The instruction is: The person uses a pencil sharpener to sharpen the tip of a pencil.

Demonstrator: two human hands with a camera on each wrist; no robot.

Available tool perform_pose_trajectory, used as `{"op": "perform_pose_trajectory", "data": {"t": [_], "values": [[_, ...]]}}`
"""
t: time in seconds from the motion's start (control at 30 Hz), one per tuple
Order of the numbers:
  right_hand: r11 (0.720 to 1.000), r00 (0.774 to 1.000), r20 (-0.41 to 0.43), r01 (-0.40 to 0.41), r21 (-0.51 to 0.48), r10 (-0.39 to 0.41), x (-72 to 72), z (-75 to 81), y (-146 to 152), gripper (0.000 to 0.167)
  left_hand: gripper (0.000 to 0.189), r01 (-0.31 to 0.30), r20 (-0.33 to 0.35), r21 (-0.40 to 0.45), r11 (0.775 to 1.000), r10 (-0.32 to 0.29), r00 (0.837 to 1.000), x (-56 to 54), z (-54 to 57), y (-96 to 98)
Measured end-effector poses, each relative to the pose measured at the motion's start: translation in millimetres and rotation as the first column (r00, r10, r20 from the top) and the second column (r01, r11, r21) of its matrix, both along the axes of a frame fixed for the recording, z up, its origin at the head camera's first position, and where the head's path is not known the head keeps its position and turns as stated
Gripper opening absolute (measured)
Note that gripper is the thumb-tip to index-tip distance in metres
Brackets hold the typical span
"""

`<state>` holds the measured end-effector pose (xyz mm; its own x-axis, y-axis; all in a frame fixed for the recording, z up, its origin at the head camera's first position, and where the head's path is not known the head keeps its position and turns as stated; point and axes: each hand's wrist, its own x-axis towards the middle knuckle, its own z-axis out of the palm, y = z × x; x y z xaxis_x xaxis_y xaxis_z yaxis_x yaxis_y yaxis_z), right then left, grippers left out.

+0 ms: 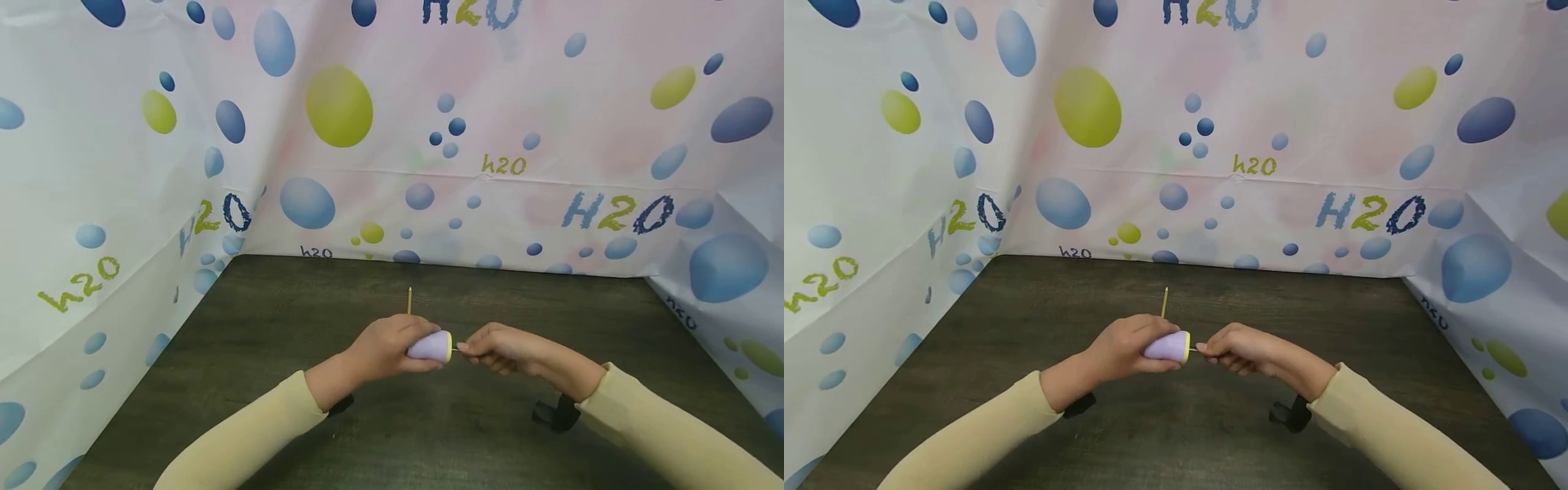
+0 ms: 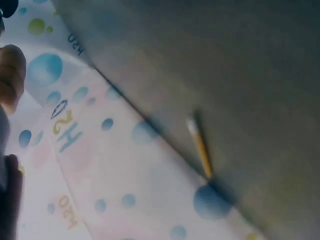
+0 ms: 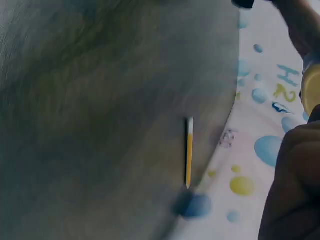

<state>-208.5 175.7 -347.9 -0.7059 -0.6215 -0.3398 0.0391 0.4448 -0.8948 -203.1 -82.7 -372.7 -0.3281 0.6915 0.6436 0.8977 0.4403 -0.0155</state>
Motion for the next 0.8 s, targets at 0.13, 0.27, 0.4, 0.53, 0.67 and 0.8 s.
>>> {"op": "perform_pose_trajectory", "data": {"t": [0.13,0.27,0.4,0.53,0.67,0.8], "values": [[0.993,0.858,-0.509,-0.016,0.119,0.075,1.6,-4.4,-3,0.044,0.043,-0.108,0.487,0.056,0.993,0.068,0.871,-3.0,0.9,0.1],[0.974,0.18,-0.973,0.148,0.171,0.143,1.2,-12.3,-6,0.054,0.04,-0.31,0.869,0.1,0.945,0.069,0.491,-12.5,8.5,-2.7],[0.985,-0.283,-0.953,0.155,0.069,0.112,-5.6,-17.4,-8,0.047,0.044,-0.346,0.976,0.088,0.934,-0.012,0.218,-19.3,14.9,-9.4],[0.991,-0.485,-0.868,0.119,0.06,0.11,-10.5,-19.6,-10,0.037,0.046,-0.312,0.994,0.09,0.946,-0.067,0.083,-18.5,19.5,-11.8],[0.994,-0.556,-0.826,0.099,0.044,0.092,-11.6,-22.6,-12,0.036,0.044,-0.301,0.993,0.089,0.949,-0.063,0.096,-13.6,20.1,-8.3],[0.996,-0.305,-0.951,0.085,0.032,0.057,-5.6,-24.7,-15,0.048,0.04,-0.303,0.932,0.1,0.948,0.017,0.362,-5.6,18.3,-3.4]]}}
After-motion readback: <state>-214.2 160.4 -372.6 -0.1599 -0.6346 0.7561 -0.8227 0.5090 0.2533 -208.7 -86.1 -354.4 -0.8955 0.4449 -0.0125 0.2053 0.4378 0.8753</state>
